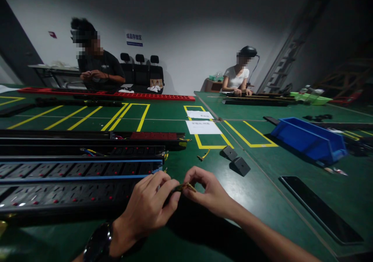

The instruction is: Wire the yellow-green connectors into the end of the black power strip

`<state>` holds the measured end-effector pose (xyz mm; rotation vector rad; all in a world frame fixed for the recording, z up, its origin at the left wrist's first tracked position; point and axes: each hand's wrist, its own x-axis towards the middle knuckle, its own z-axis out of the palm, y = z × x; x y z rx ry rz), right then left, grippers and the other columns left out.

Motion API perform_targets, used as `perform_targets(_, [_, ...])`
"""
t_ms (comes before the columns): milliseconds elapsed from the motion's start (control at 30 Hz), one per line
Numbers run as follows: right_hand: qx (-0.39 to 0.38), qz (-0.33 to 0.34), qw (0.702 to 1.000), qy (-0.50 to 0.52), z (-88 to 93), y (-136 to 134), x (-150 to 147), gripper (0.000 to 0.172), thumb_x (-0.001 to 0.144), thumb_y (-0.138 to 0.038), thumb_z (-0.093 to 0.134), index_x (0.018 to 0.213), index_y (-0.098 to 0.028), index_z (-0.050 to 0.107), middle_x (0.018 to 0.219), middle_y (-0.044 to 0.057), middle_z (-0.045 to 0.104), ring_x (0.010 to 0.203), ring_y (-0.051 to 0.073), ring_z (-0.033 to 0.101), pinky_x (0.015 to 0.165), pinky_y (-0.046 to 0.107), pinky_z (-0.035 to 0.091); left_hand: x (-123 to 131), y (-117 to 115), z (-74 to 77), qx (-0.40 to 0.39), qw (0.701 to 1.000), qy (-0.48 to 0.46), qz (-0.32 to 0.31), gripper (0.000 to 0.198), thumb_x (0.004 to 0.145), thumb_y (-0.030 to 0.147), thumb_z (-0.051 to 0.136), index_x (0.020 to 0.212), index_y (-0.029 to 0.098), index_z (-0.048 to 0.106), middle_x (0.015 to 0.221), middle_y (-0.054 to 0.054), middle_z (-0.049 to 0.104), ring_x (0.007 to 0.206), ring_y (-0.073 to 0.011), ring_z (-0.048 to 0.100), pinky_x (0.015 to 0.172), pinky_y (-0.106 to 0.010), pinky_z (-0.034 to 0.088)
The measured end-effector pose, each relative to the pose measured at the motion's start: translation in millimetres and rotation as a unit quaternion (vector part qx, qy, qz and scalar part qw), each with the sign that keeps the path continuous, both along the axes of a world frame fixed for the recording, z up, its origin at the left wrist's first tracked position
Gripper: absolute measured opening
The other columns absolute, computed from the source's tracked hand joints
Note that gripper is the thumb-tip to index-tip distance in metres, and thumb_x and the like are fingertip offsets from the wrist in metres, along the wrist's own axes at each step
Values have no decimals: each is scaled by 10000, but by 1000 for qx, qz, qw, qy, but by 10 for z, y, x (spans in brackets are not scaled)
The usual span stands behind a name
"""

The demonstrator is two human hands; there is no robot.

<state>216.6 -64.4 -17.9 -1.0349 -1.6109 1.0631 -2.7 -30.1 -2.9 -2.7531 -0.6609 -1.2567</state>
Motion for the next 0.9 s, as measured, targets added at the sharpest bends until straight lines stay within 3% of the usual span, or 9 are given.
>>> perform_targets(100, [166, -47, 976, -131, 12, -33, 2, 35, 942, -227, 675, 932, -225, 641, 840, 25, 663, 771, 180, 591, 697, 298, 464, -1, -17, -1, -5, 1000, 4, -6, 126, 993, 214, 538, 1041, 190, 652, 870, -43, 670, 760, -186, 633, 674, -306, 514])
perform_targets(200, [258, -42, 948, -182, -1, -45, -12, 112, 936, -130, 632, 946, -241, 638, 836, 38, 686, 784, 202, 608, 691, 313, 475, 10, -40, -8, -19, 1000, 7, -18, 114, 1003, 221, 536, 1001, 191, 646, 866, -40, 679, 763, -181, 636, 673, -303, 510])
perform_targets(333, [261, -29, 950, -168, -43, -47, -33, 151, 943, -109, 616, 981, -255, 616, 975, 69, 739, 921, 229, 691, 788, 338, 557, 27, -51, -45, -31, 999, 23, -17, 140, 1026, 241, 518, 969, 201, 639, 874, -28, 712, 769, -172, 649, 683, -301, 501])
perform_targets(433, [273, -47, 945, -173, -64, -48, -29, 173, 951, -93, 596, 1011, -254, 612, 952, 44, 735, 864, 199, 712, 742, 301, 572, 29, -49, -71, -35, 999, 24, -6, 148, 1030, 277, 521, 980, 202, 638, 877, -27, 714, 779, -177, 652, 690, -306, 495])
perform_targets(667, [391, -62, 870, -293, -47, -23, 28, 255, 965, -55, 556, 1157, -207, 628, 860, 31, 714, 761, 192, 646, 704, 328, 523, 19, -34, -73, -39, 999, 26, -1, 106, 1026, 220, 521, 996, 208, 623, 895, -13, 705, 798, -170, 650, 719, -299, 496])
perform_targets(900, [427, -79, 831, -348, -37, -15, 34, 260, 989, -71, 539, 1229, -160, 580, 890, 52, 723, 768, 202, 636, 753, 365, 523, 13, -37, -53, -47, 999, 28, 1, 136, 1025, 235, 529, 1122, 213, 622, 967, -15, 717, 849, -186, 661, 726, -315, 491])
